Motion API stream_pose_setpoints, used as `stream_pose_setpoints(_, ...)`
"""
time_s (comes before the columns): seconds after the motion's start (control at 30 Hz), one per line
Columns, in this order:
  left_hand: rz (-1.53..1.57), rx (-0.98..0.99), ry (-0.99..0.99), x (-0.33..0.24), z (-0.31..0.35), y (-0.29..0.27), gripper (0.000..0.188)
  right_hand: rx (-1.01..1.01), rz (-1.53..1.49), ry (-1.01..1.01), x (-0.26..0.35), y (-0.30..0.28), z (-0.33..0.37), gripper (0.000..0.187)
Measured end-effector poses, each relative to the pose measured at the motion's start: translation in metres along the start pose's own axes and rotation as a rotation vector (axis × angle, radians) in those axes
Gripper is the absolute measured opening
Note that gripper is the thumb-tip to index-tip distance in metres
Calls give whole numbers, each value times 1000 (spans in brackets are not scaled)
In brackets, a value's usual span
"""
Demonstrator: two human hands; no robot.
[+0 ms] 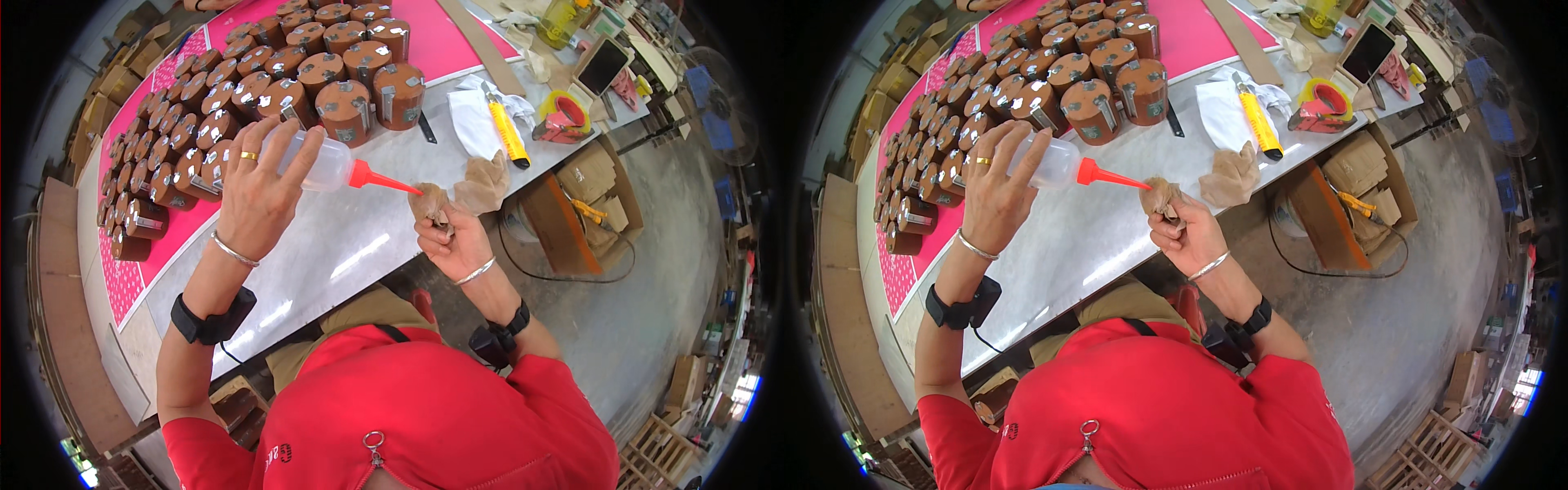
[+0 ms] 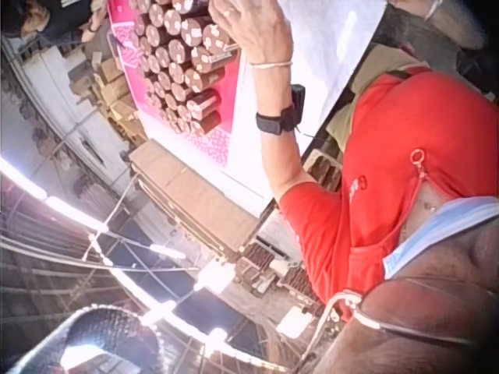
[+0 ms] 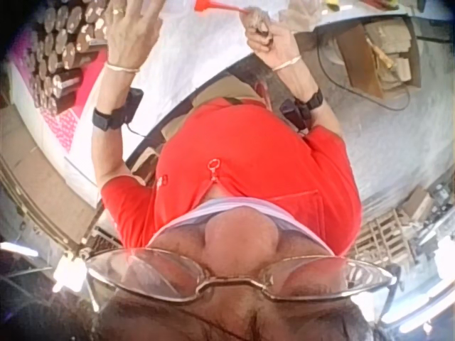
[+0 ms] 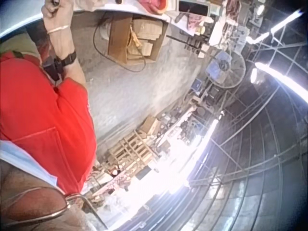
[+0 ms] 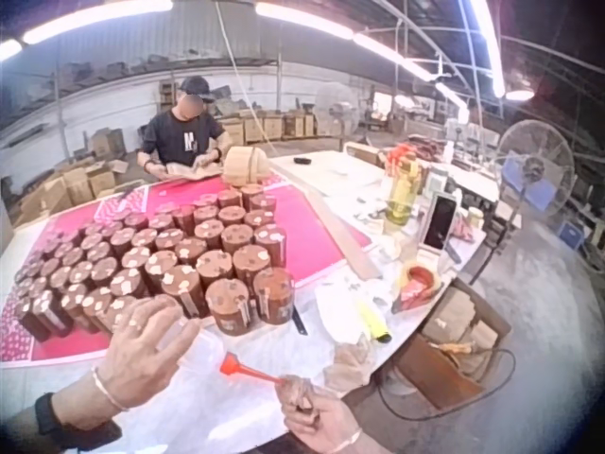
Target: Cleaning and polishing small wooden cylindrical objects using a cloth and liquid.
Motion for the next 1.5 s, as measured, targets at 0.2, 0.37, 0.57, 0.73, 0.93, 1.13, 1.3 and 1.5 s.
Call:
stream_pose_setpoints(0.2, 31, -25, -6, -3, 3, 7, 67, 22, -50, 6, 3, -6, 1, 25)
stream_pose_setpoints(0.37, 166, -17, -144, -12, 17, 31, 68, -113, -27, -62, 14, -2, 10, 23)
stream_pose_setpoints(0.57, 592, 74, -461, -43, 30, 83, 69, -146, 13, -202, 42, 22, 32, 14)
stream_pose_setpoints(0.73, 829, 34, -659, -67, 27, 136, 74, -235, 50, -321, 53, 14, 40, 17)
stream_pose_setpoints(0.93, 757, 102, -693, -58, 47, 135, 79, -131, 159, -275, 43, 8, 38, 20)
stream_pose_setpoints(1.13, 197, -138, -608, 36, 58, 57, 92, -143, 261, -261, 30, 15, 32, 18)
stream_pose_setpoints(1.3, -54, -35, -619, 58, 71, 72, 96, 3, 281, -174, 9, 25, 22, 22)
stream_pose_setpoints(1.5, 128, -122, -638, 48, 85, 47, 87, 44, 401, -143, -7, 37, 19, 25)
Point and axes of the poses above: each hand's wrist, its own z-axis away from the middle knuckle, its own y-axis out of the palm, x = y × z, the point moved 2 cm from there along -z, towards the middle knuckle, and after that the axes turned 13 degrees about -x, right-handed, at the moved point
